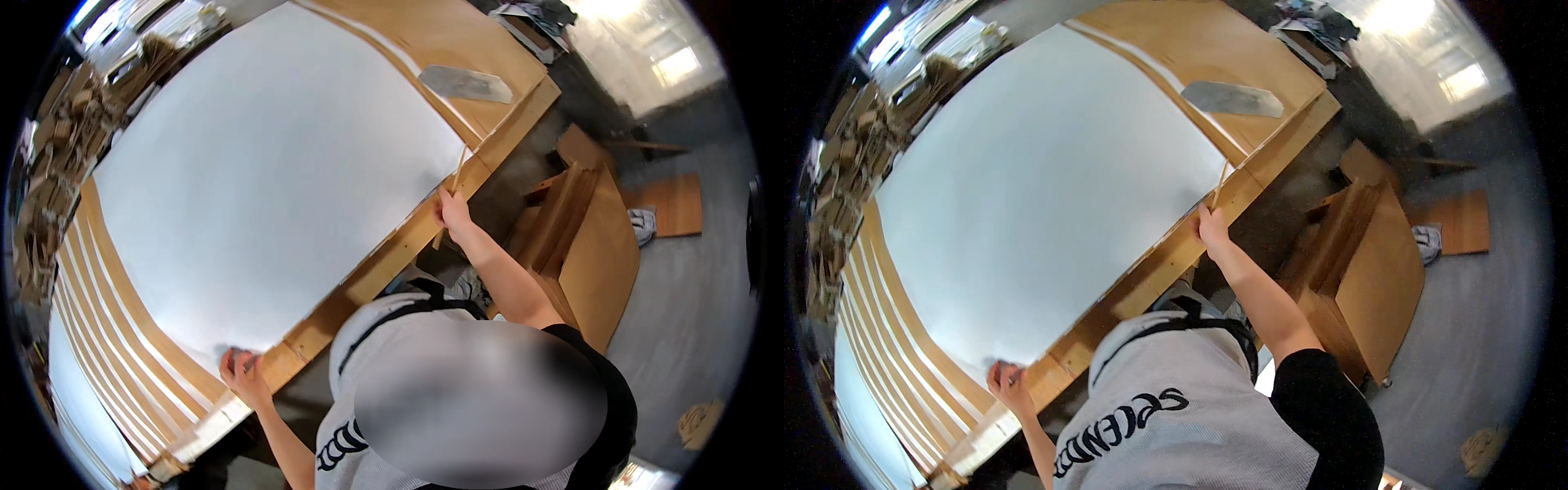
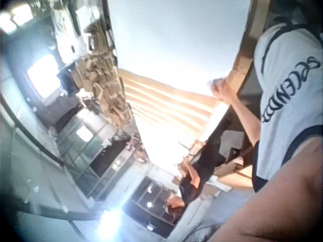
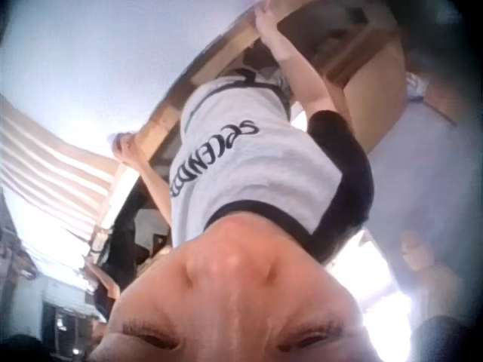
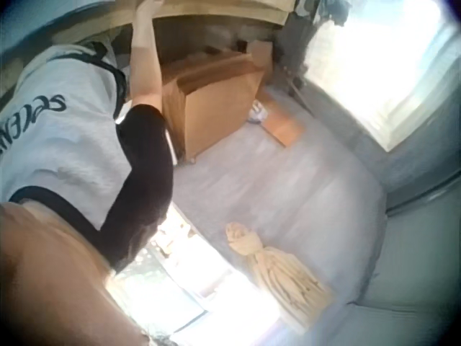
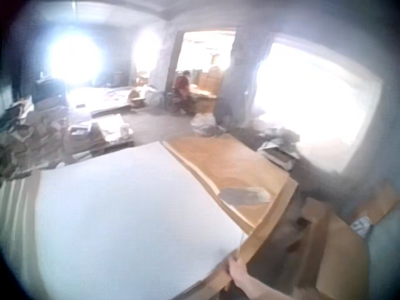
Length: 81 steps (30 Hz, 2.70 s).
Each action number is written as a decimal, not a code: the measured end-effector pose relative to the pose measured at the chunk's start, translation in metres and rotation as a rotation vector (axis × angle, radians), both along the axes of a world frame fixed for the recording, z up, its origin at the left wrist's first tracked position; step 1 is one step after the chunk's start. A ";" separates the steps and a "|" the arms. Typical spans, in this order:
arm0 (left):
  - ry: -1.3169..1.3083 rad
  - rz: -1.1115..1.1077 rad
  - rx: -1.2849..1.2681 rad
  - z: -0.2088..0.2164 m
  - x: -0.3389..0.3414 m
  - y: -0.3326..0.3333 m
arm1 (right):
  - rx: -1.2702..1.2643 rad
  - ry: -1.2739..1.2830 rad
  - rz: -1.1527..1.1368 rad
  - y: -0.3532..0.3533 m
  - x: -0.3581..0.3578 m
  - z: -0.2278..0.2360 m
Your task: The person repeatedly picks up thin wooden strips and places them onto a large white board on a workbench. They align the strips in parallel rows, creating a striped pattern. Another person is visible working on the opposite side of the same board.
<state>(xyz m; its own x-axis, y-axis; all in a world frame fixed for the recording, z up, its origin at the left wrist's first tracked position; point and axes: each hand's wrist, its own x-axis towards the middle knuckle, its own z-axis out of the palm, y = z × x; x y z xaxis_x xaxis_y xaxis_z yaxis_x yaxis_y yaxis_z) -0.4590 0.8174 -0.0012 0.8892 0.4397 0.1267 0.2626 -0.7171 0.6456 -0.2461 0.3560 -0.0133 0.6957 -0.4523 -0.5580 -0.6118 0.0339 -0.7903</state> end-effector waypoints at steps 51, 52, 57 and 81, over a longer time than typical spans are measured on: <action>0.580 -2.039 -0.110 -0.003 0.448 -0.953 | -0.522 0.381 -0.783 -0.575 -0.135 -0.001; 0.679 -2.002 -0.120 0.000 0.457 -0.971 | -0.560 0.420 -0.756 -0.584 -0.136 0.000; 0.593 -2.112 -0.011 0.004 0.492 -1.061 | -0.547 0.501 -0.847 -0.622 -0.133 -0.017; 0.843 -2.323 0.299 -0.033 0.468 -1.388 | -0.421 0.789 -1.000 -0.954 -0.153 -0.054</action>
